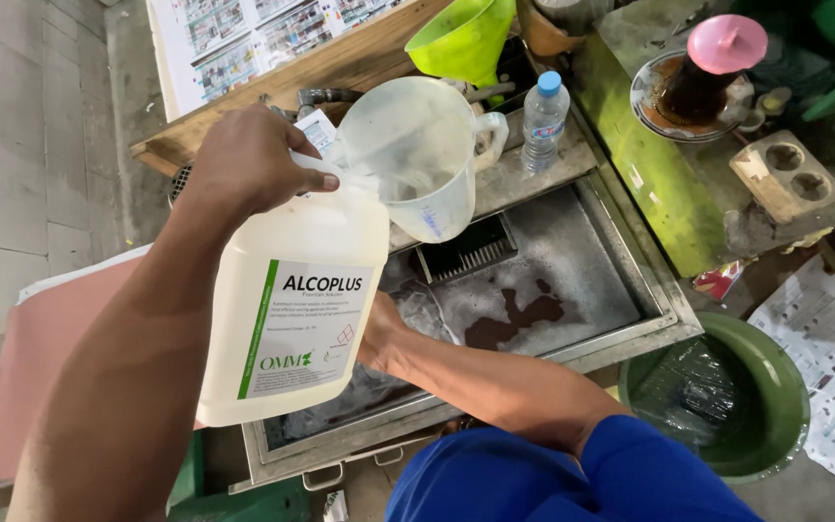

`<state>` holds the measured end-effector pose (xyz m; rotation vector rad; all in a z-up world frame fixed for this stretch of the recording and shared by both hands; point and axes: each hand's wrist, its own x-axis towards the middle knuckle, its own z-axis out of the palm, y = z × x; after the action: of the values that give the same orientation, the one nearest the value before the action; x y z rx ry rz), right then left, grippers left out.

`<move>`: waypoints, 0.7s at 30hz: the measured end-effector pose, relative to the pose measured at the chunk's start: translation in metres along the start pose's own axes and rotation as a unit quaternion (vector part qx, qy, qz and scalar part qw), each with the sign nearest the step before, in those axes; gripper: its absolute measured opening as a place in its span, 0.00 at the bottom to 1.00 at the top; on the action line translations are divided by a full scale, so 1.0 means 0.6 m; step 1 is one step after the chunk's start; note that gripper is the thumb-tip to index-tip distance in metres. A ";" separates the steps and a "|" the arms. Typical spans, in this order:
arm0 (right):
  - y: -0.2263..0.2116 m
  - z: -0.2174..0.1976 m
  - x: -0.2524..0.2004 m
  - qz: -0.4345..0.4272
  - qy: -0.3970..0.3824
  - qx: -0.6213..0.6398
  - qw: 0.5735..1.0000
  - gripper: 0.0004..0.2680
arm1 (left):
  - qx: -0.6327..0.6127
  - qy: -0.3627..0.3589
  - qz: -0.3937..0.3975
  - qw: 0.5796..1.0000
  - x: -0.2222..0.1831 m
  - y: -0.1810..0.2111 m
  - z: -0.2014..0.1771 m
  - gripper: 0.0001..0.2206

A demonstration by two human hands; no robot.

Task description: Preparing chemical solutions by mixing liquid from a jug into a pitcher and then into a machine tank with ice.

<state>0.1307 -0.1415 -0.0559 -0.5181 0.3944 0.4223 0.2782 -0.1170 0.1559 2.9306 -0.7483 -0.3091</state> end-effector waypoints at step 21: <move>-0.007 -0.020 0.010 -0.013 0.026 -0.010 1.000 0.16 | -0.027 -0.002 -0.002 1.000 -0.001 0.003 -0.001 0.18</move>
<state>0.1349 -0.1499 -0.0667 -0.5534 0.4325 0.3878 0.2770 -0.1182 0.1570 2.8831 -0.7220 -0.3313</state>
